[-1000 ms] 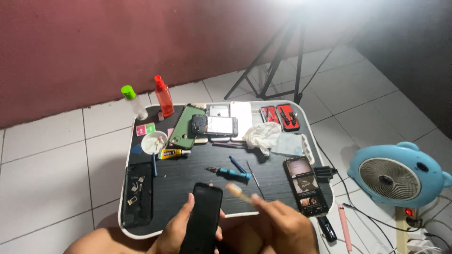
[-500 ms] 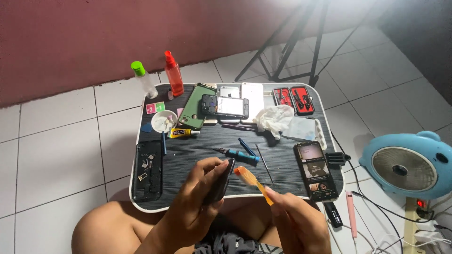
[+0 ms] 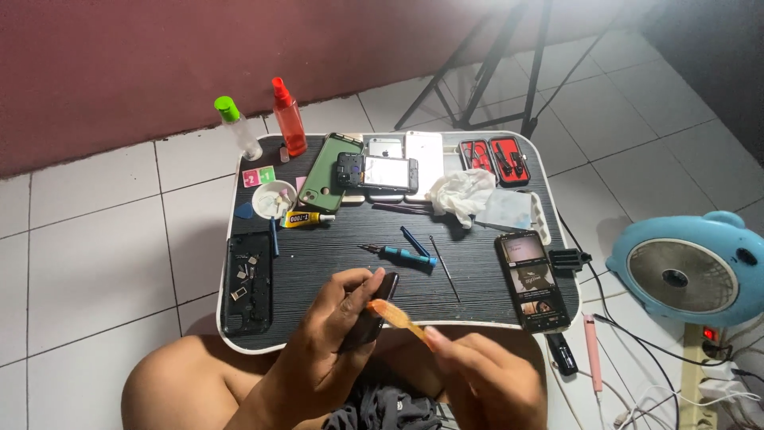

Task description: The person is disassembling a mobile phone and cleaning its back cover and internal parts using a screwdriver, a small brush, and a cloth.

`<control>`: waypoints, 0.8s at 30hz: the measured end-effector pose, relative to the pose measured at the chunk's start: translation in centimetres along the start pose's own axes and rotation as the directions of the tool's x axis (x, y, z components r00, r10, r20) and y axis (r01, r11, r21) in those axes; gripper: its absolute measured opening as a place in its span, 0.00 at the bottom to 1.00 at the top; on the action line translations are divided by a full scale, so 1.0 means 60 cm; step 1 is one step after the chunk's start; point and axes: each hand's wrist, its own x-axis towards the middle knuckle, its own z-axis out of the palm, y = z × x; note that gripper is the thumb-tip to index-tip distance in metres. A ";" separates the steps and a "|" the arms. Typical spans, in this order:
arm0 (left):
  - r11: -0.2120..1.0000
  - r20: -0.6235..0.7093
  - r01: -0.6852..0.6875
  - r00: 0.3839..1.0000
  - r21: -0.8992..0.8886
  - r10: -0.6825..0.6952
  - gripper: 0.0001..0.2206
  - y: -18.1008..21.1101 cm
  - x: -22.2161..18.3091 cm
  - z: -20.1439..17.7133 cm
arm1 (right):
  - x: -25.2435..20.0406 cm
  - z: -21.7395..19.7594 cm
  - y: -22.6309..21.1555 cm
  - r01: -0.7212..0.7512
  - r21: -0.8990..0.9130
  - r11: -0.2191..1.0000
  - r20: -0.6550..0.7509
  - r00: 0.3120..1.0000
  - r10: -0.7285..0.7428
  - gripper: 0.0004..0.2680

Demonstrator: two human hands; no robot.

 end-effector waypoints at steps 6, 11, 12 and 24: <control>1.000 0.005 0.010 1.000 0.017 -0.010 0.26 -0.008 -0.010 0.003 | 0.016 -0.005 0.037 0.020 -0.077 0.997 -0.095 0.995 -0.028 0.12; 1.000 -0.008 -0.017 1.000 -0.011 0.017 0.25 -0.010 -0.015 -0.001 | 0.010 0.010 0.052 -0.126 -0.072 0.989 0.012 0.992 0.128 0.15; 1.000 -0.011 -0.011 1.000 0.007 0.011 0.26 -0.009 -0.018 -0.001 | 0.011 0.012 0.076 -0.177 -0.106 0.979 0.025 0.983 0.181 0.20; 0.994 -0.015 0.113 0.993 -0.003 -0.113 0.27 -0.023 -0.043 -0.017 | -0.004 0.033 0.075 -0.172 -0.092 0.981 -0.161 0.975 0.156 0.14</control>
